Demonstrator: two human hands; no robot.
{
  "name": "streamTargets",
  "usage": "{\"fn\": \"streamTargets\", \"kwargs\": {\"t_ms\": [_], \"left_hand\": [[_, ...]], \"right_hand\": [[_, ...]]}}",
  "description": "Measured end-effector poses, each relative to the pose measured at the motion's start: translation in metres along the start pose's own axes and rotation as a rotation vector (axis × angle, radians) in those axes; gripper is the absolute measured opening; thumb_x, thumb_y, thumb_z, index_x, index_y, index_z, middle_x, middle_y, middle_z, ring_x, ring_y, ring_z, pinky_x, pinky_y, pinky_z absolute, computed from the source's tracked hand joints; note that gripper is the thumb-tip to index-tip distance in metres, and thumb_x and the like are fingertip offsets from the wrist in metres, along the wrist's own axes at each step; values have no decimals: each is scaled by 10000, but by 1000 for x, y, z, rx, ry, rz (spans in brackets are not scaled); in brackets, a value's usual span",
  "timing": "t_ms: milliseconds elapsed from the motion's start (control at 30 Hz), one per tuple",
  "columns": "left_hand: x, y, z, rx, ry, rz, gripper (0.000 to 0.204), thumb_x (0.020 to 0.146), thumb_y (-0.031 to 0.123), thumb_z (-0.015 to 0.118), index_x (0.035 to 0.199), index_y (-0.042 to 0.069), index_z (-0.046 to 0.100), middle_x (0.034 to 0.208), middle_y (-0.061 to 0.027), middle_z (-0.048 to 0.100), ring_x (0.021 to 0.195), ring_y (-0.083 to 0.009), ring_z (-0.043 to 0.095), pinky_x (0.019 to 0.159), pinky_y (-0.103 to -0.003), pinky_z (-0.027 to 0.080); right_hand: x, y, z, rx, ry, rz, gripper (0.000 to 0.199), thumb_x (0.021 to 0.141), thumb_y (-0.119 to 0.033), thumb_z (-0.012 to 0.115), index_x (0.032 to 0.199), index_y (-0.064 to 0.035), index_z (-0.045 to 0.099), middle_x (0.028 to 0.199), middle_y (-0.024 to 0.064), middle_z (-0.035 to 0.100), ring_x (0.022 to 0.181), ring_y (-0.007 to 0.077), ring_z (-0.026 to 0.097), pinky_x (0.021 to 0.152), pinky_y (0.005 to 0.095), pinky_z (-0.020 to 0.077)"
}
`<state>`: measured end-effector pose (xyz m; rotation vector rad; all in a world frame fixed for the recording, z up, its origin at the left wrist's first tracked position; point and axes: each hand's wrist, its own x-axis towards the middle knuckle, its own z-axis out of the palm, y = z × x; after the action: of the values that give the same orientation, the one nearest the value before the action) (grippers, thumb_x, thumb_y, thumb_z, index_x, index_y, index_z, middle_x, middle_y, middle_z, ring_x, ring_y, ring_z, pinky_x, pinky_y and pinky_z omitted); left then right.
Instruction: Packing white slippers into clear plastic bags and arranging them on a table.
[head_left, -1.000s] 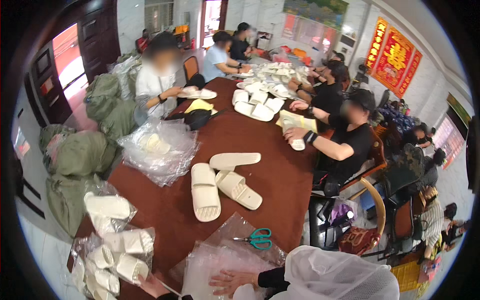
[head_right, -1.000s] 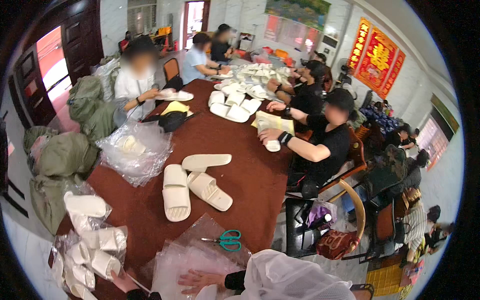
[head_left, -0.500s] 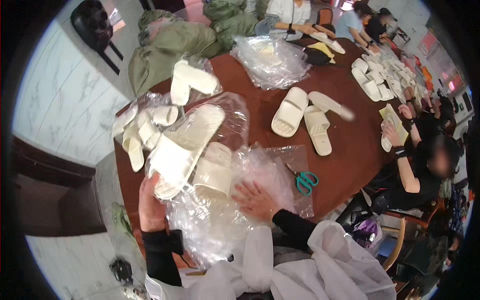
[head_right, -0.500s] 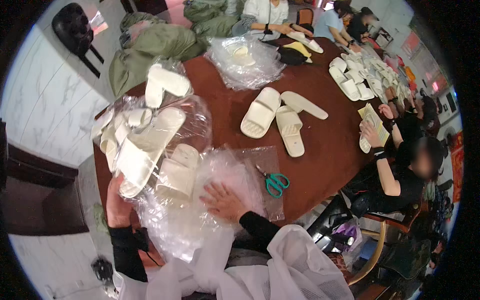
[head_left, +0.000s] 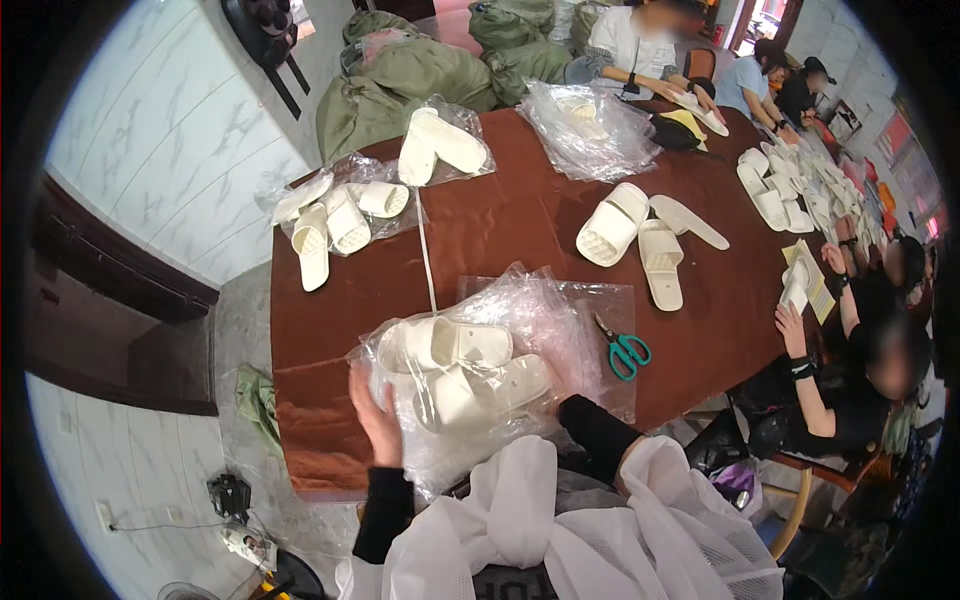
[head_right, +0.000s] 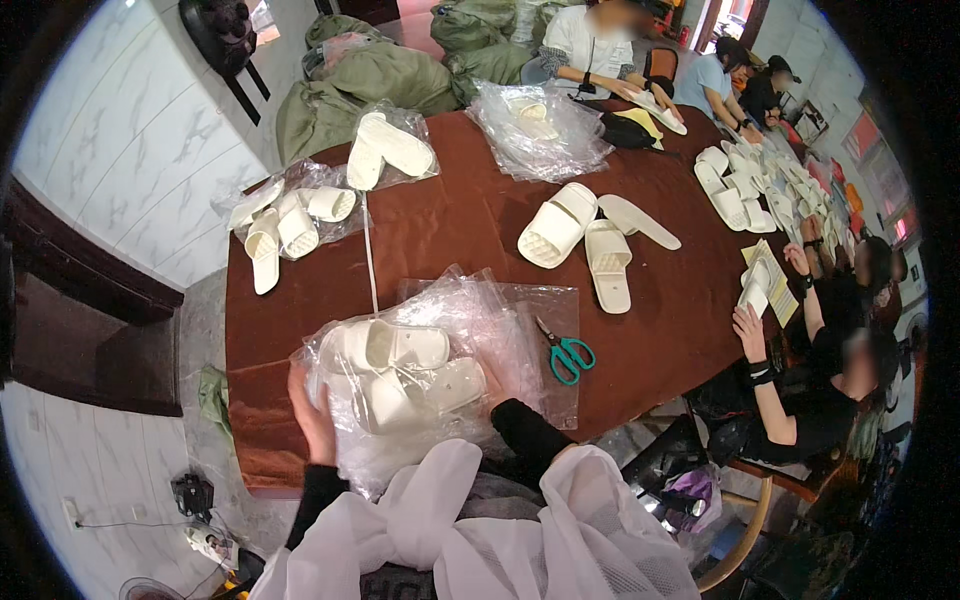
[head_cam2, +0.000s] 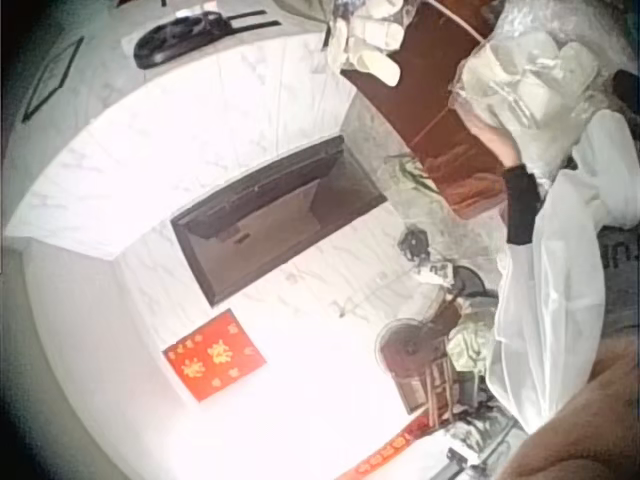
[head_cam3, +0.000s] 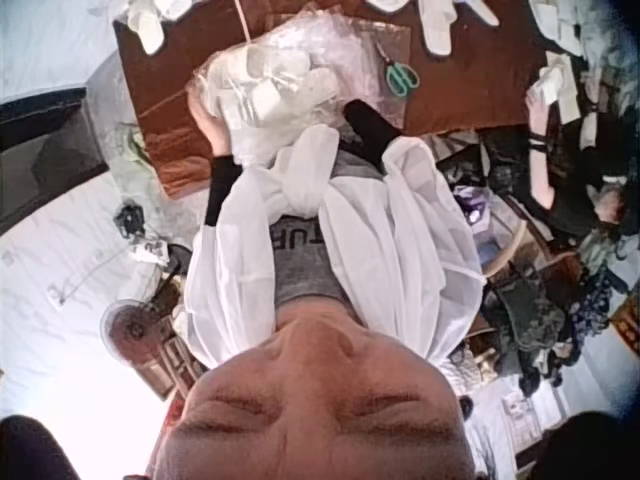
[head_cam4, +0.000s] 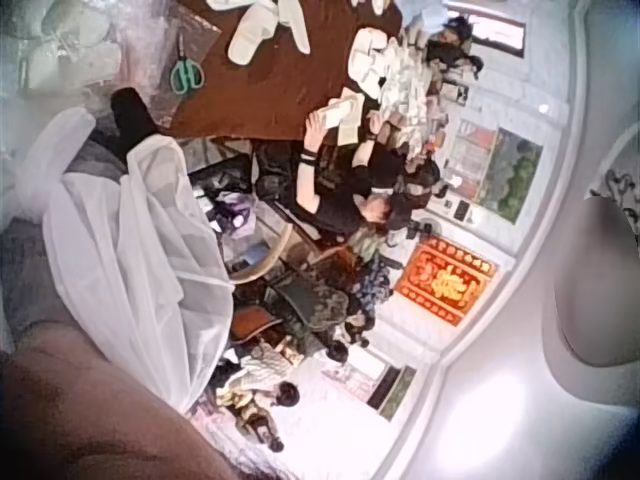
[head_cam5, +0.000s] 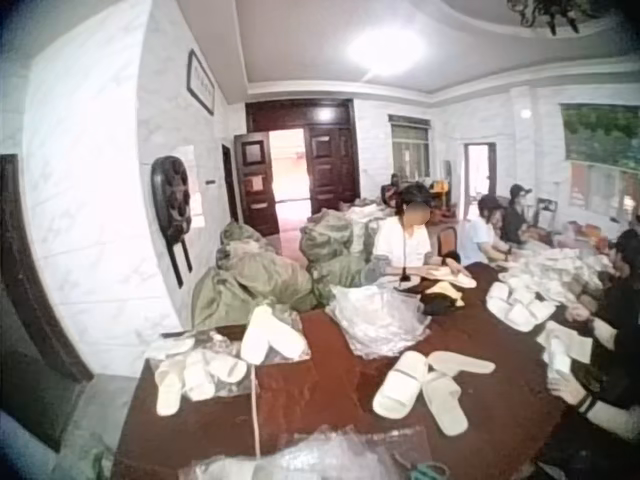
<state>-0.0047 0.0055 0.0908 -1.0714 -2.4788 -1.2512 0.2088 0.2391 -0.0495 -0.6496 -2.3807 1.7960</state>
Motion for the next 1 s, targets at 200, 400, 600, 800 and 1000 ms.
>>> {"fn": "streamTargets", "kwargs": {"t_ms": [200, 400, 600, 800, 1000], "left_hand": [[-70, 1, 33, 81, -367, -68, 607, 952, 285, 516, 1492, 93, 313, 1571, -163, 218, 1464, -369, 141, 1148, -547, 152], [-89, -18, 30, 220, -298, -142, 616, 955, 290, 492, 1502, 96, 288, 1575, -151, 222, 1466, -343, 160, 1150, -536, 155], [-87, -15, 36, 222, -287, -83, 588, 952, 288, 489, 1487, 99, 330, 1573, -143, 235, 1461, -346, 173, 1157, -531, 142], [-87, -15, 36, 218, -278, -87, 584, 950, 279, 493, 1483, 99, 334, 1573, -132, 237, 1459, -341, 177, 1161, -527, 135], [-92, -21, 36, 243, -298, -101, 590, 951, 265, 479, 1491, 96, 311, 1581, -133, 216, 1470, -328, 155, 1158, -528, 130]], "right_hand": [[1, 75, -17, 364, 176, -126, 512, 931, -286, 487, 1410, -108, 449, 1422, 115, 478, 1345, 265, 385, 1169, 408, 202], [-6, -78, -70, -759, -188, -354, 415, 872, -138, 533, 1280, -70, 553, 1337, 130, 539, 1267, 326, 450, 1113, 421, 307], [-38, -100, -131, -674, 308, -212, 229, 805, -65, 595, 1027, -51, 650, 1063, 140, 642, 1031, 358, 573, 902, 436, 471], [-25, -93, -82, -762, 226, -379, 241, 795, -148, 662, 1014, -51, 639, 932, 156, 628, 957, 349, 587, 848, 445, 478], [-12, -137, -78, -552, -63, 34, 364, 747, -234, 740, 1015, -53, 572, 1073, 175, 593, 1007, 360, 580, 846, 438, 469]]}}
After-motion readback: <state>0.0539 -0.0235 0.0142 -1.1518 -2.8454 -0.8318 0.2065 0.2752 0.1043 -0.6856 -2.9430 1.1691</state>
